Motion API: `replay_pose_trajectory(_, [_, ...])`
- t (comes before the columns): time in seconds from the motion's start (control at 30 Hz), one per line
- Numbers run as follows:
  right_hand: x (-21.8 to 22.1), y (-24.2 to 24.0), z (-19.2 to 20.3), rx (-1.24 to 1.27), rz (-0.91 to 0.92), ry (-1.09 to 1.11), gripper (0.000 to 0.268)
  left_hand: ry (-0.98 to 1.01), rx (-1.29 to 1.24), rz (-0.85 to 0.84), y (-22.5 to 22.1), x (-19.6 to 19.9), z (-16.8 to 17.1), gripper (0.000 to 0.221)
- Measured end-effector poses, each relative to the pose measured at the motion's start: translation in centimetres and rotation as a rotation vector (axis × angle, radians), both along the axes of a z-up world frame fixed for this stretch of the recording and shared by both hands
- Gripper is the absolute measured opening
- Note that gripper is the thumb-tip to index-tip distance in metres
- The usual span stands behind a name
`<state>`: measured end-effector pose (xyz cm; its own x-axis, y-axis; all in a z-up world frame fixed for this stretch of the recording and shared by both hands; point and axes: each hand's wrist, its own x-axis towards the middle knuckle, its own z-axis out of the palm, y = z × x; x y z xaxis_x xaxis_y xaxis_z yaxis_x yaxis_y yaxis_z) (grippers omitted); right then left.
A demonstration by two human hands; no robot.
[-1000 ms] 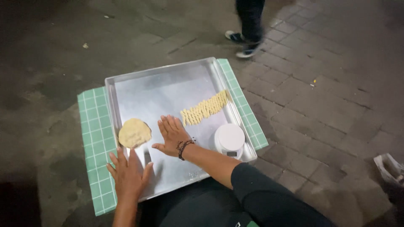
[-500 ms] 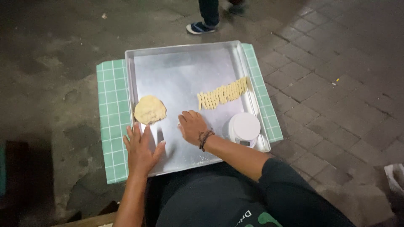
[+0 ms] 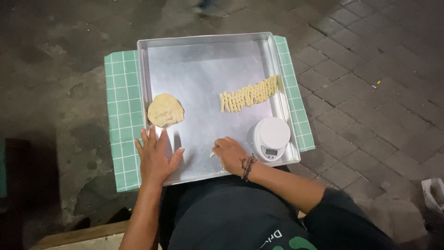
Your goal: Rolling dough into thin strips and braiding them together on a metal tray.
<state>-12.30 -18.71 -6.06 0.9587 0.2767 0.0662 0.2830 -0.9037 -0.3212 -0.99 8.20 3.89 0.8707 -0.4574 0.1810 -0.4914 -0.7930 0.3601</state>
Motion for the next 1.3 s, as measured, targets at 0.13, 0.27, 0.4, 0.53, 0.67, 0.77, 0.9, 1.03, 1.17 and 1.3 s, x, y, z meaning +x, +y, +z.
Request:
replay_pose_trajectory(0.13, [-0.4,2.1,2.6,0.011,-0.045,-0.018,0.029,0.013,-0.048,-0.007,0.3,-0.1,0.1,0.079])
replay_pose_trajectory(0.27, [0.9,3.1,7.3,-0.081,-0.082,0.015,0.075,0.097,-0.157,-0.019,0.5,0.3,0.3,0.077])
replay_pose_trajectory(0.4, [3.9,2.9,6.2,-0.107,-0.118,-0.131,0.091,0.080,-0.177,-0.037,0.6,0.2,0.0,0.075])
replay_pose_trajectory(0.53, [8.5,2.2,5.1,-0.148,-0.145,-0.205,0.097,0.112,-0.176,-0.031,0.6,0.3,0.1,0.073])
replay_pose_trajectory(0.67, [12.2,1.6,5.4,-0.157,-0.183,-0.205,0.102,0.045,-0.186,-0.054,0.8,0.4,-0.4,0.072])
replay_pose_trajectory(0.77, [14.1,1.2,4.1,-0.115,-0.235,-0.348,0.097,0.021,-0.203,-0.063,0.5,0.2,-0.3,0.072])
replay_pose_trajectory(0.9, [15.3,1.1,2.1,-0.118,-0.215,-0.623,0.065,0.005,-0.235,-0.046,0.8,0.2,-0.9,0.071])
replay_pose_trajectory(1.03, [11.7,1.8,4.2,-0.038,-0.181,-0.320,0.056,-0.075,-0.260,-0.034,0.4,1.1,-2.4,0.071])
replay_pose_trajectory(1.17, [8.3,1.7,3.7,-0.031,-0.146,-0.216,0.032,-0.105,-0.313,-0.041,0.3,1.0,-2.9,0.074])
replay_pose_trajectory(1.3, [7.8,0.5,2.6,-0.193,-0.100,-0.352,0.017,0.051,-0.310,-0.031,0.5,0.3,-1.1,0.080])
